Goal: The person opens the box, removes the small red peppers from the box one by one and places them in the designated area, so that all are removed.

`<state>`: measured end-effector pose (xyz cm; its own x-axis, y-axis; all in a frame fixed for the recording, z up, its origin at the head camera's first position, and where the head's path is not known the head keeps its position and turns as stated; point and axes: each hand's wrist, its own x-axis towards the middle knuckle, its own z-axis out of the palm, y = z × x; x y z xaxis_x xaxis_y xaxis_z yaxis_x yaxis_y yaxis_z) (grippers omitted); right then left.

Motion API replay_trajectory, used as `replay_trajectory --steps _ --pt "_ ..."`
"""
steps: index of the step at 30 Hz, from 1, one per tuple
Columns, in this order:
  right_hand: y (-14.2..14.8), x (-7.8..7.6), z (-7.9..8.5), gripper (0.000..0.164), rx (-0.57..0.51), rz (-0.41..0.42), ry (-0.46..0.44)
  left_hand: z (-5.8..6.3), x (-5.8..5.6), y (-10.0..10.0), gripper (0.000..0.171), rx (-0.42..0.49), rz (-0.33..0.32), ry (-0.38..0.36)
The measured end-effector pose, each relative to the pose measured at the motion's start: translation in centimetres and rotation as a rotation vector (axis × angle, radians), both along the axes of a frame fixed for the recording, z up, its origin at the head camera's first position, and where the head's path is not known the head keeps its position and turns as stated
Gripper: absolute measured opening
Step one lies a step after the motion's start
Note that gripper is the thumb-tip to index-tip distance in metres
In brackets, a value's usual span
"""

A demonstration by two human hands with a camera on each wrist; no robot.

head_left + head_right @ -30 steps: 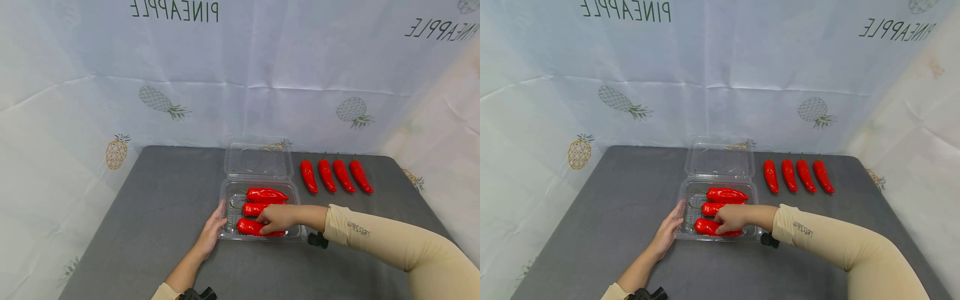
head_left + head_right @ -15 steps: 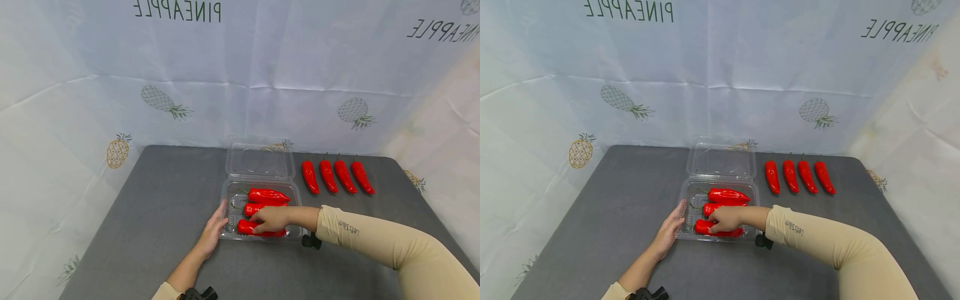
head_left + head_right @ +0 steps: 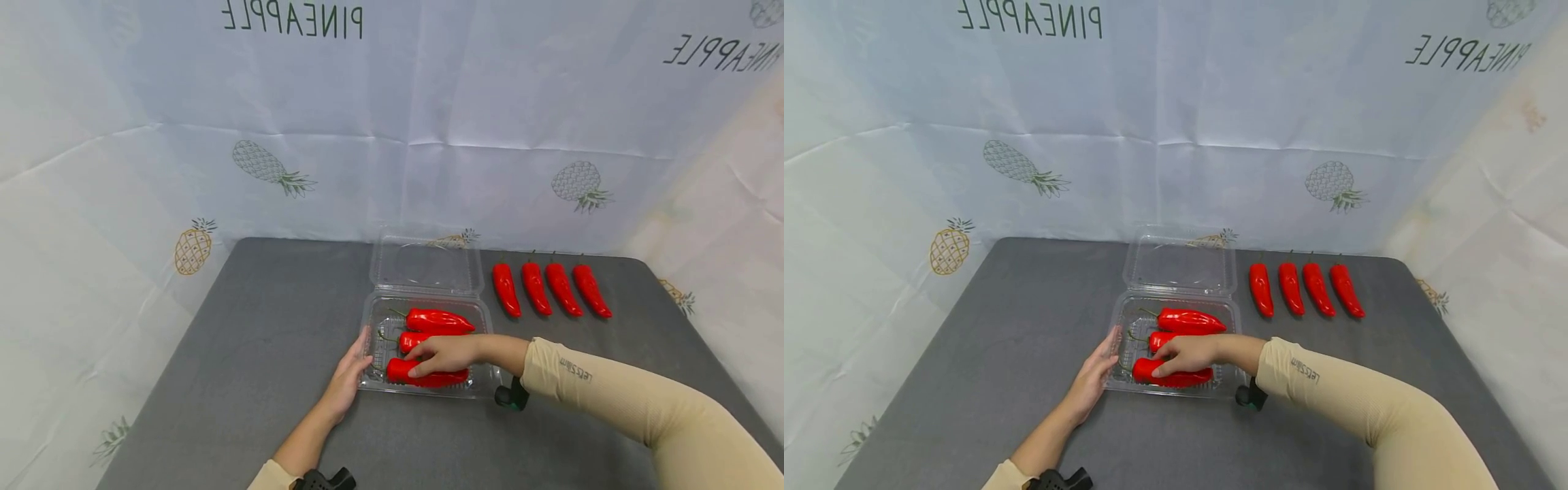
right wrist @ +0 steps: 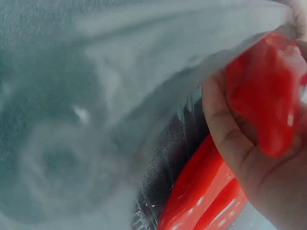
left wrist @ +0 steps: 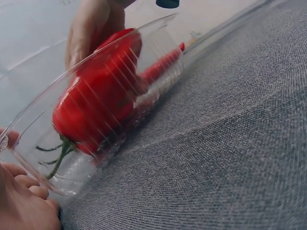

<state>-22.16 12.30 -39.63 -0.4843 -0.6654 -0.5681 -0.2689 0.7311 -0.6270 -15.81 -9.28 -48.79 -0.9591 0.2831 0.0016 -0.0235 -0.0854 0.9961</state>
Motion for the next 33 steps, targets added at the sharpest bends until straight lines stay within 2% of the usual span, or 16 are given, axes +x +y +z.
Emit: replay_trajectory --steps 10,14,25,28,33 --pt "0.6 0.2 0.4 0.043 -0.103 0.021 0.031 0.2 0.1 0.1 0.059 0.025 0.021 0.033" --pt "1.4 0.1 0.8 0.048 -0.136 -0.011 0.049 0.2 0.2 0.2 0.059 0.029 0.026 0.036" --pt "5.0 0.5 1.5 0.055 -0.343 -0.317 -0.121 0.0 0.3 0.2 0.059 0.016 0.036 0.059" --pt "5.9 0.8 1.6 0.058 -0.388 -0.399 -0.13 -0.1 0.3 0.3 0.059 0.007 0.039 0.058" --pt "6.9 1.4 1.3 0.058 -0.444 -0.475 -0.124 -0.1 0.2 0.2 0.058 0.007 0.03 0.044"
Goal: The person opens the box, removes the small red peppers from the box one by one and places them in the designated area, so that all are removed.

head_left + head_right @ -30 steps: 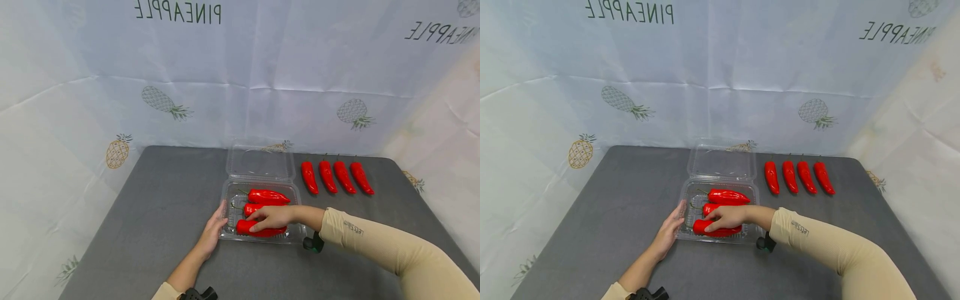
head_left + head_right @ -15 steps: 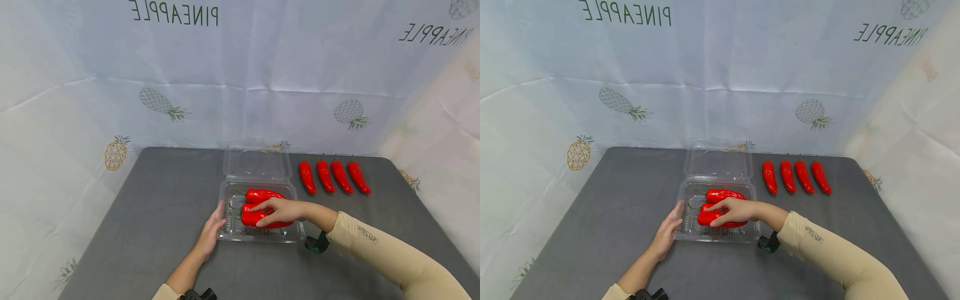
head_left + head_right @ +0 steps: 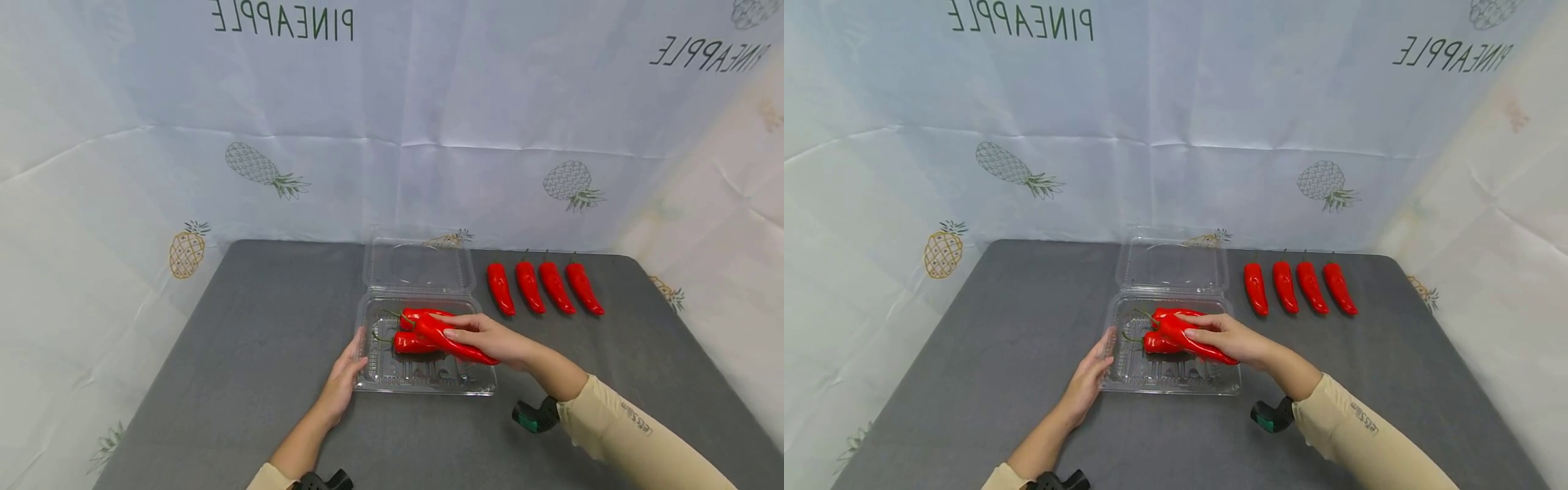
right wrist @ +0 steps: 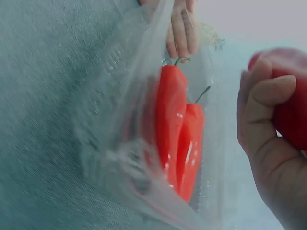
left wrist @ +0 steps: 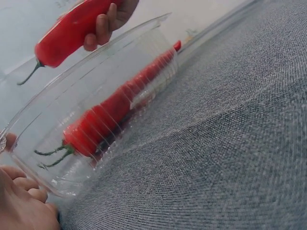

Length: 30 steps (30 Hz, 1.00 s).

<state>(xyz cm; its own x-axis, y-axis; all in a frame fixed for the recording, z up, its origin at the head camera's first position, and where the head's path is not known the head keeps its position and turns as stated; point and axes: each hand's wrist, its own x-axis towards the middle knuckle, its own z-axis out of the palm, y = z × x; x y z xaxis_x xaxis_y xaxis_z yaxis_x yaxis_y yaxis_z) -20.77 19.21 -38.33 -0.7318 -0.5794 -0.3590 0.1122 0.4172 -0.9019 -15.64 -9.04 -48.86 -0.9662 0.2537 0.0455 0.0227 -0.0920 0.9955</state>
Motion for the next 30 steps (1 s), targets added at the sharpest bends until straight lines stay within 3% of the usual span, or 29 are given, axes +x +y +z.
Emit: replay_trajectory --steps 10,30 --pt "1.0 1.8 -0.9 0.056 -0.122 -0.169 0.016 0.0 -0.2 0.0 0.058 -0.009 -0.014 -0.015" --pt "3.5 4.2 -1.3 0.055 -0.199 -0.545 0.06 0.0 -0.2 0.0 0.058 -0.014 -0.013 -0.016"
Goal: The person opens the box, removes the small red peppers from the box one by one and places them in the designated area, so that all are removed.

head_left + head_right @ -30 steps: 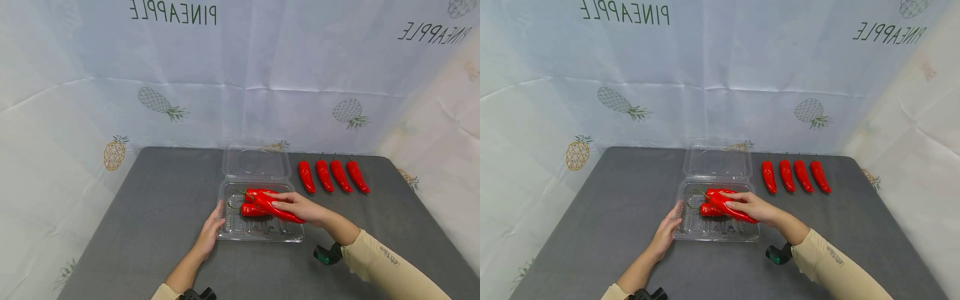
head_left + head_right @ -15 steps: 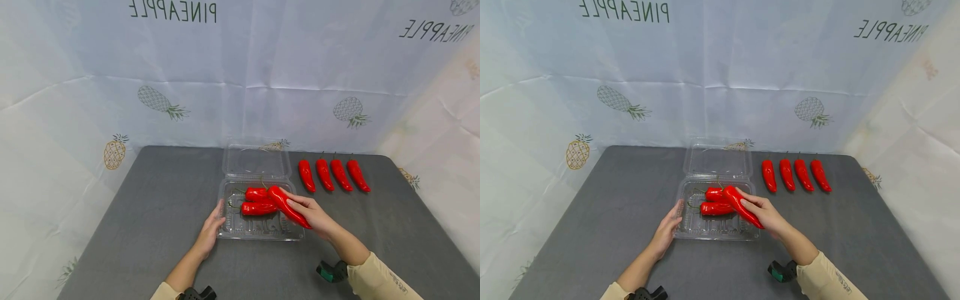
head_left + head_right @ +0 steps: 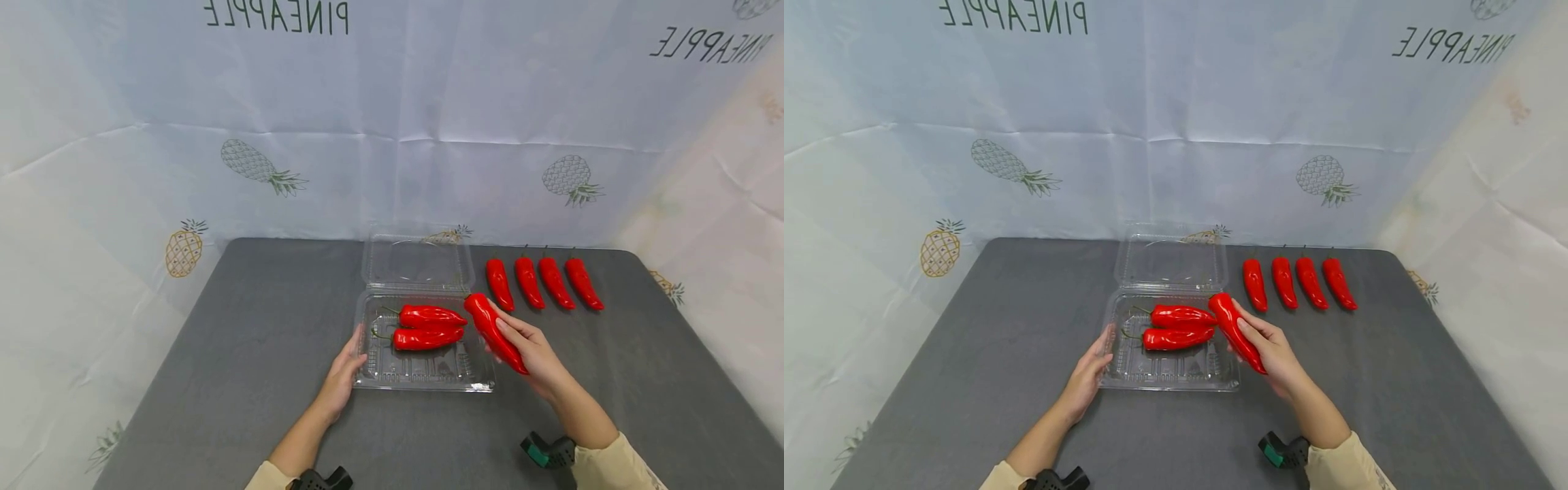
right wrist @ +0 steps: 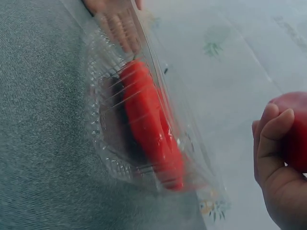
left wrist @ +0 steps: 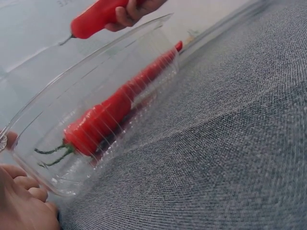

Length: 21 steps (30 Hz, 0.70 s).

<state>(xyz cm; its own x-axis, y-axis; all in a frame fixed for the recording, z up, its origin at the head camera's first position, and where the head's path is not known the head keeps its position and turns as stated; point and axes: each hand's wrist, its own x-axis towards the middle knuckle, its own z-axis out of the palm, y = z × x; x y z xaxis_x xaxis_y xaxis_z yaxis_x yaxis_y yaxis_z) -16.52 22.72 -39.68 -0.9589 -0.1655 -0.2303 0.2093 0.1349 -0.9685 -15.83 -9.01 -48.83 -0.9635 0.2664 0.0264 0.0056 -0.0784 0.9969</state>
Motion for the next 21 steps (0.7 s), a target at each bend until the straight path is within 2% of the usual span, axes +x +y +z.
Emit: replay_trajectory --steps 6,12,17,21 --pt "1.1 0.9 -0.5 0.062 -0.086 -0.143 -0.064 0.0 0.0 0.0 0.058 -0.007 0.002 0.002" --pt "2.8 1.7 -1.6 0.067 -0.134 -0.211 -0.098 0.0 0.1 0.0 0.059 -0.006 0.004 0.003" --pt "3.8 2.0 -2.7 0.069 -0.125 -0.268 -0.153 -0.1 0.0 0.0 0.059 -0.003 0.003 0.011" --pt "4.1 2.2 -3.9 0.067 -0.057 -0.331 -0.17 -0.1 0.0 0.0 0.058 -0.009 0.006 0.015"
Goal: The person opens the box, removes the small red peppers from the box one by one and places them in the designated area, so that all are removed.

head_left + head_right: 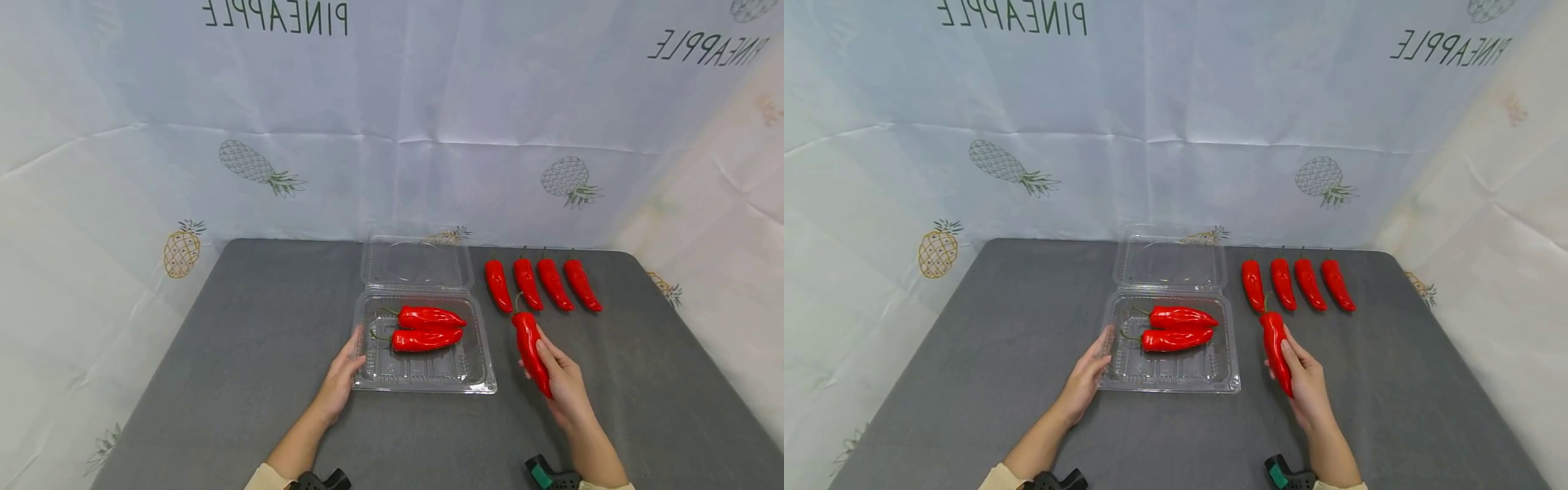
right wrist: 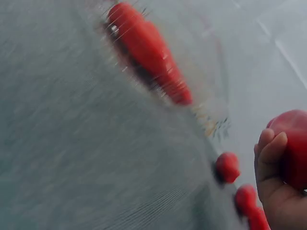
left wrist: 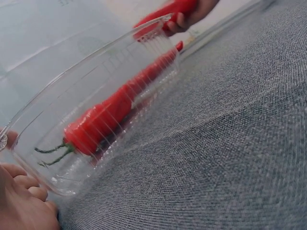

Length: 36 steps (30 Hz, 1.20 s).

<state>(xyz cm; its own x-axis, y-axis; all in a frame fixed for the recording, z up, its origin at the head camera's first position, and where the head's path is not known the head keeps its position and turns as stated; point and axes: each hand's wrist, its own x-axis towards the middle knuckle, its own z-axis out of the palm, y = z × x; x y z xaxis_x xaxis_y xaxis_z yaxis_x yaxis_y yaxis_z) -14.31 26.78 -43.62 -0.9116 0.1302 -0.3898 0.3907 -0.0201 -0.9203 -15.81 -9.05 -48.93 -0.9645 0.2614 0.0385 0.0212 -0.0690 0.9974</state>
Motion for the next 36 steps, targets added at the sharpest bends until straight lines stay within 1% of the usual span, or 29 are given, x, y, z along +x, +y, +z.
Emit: replay_trajectory --steps 3,5,8,12,17,21,24,26,31,36 --pt "-0.1 0.1 -1.1 0.064 0.076 -0.019 0.018 0.0 0.0 0.0 0.058 -0.006 0.001 0.003" --pt "-0.3 0.1 -1.8 0.062 0.147 -0.027 0.045 0.0 0.0 0.0 0.058 -0.008 0.002 0.005" --pt "-0.5 0.2 -2.5 0.059 0.297 -0.016 0.088 0.1 0.0 0.0 0.058 -0.01 0.0 0.006" --pt "-0.8 0.3 -2.9 0.056 0.501 0.019 0.148 0.1 0.0 0.0 0.058 -0.014 -0.001 0.003" --pt "-1.0 0.3 -3.3 0.054 0.614 0.014 0.199 0.1 0.0 0.0 0.058 -0.02 0.001 0.005" --pt "-1.3 0.4 -3.6 0.051 0.71 0.024 0.259 0.1 0.0 0.0 0.058 -0.014 0.002 0.007" --pt "-1.6 0.4 -3.9 0.049 0.769 0.037 0.312 0.1 -0.1 0.0 0.058 -0.007 0.001 0.004" --pt "-1.6 0.4 -4.0 0.048 0.792 0.052 0.318 0.1 -0.1 0.0 0.058 -0.008 0.0 0.002" --pt "-1.6 0.3 -4.0 0.05 0.797 0.102 0.304 0.0 -0.2 0.0 0.058 -0.004 0.0 -0.004" --pt "-1.6 0.3 -3.8 0.052 0.773 0.141 0.299 -0.1 -0.2 0.0 0.058 -0.004 -0.001 -0.01"
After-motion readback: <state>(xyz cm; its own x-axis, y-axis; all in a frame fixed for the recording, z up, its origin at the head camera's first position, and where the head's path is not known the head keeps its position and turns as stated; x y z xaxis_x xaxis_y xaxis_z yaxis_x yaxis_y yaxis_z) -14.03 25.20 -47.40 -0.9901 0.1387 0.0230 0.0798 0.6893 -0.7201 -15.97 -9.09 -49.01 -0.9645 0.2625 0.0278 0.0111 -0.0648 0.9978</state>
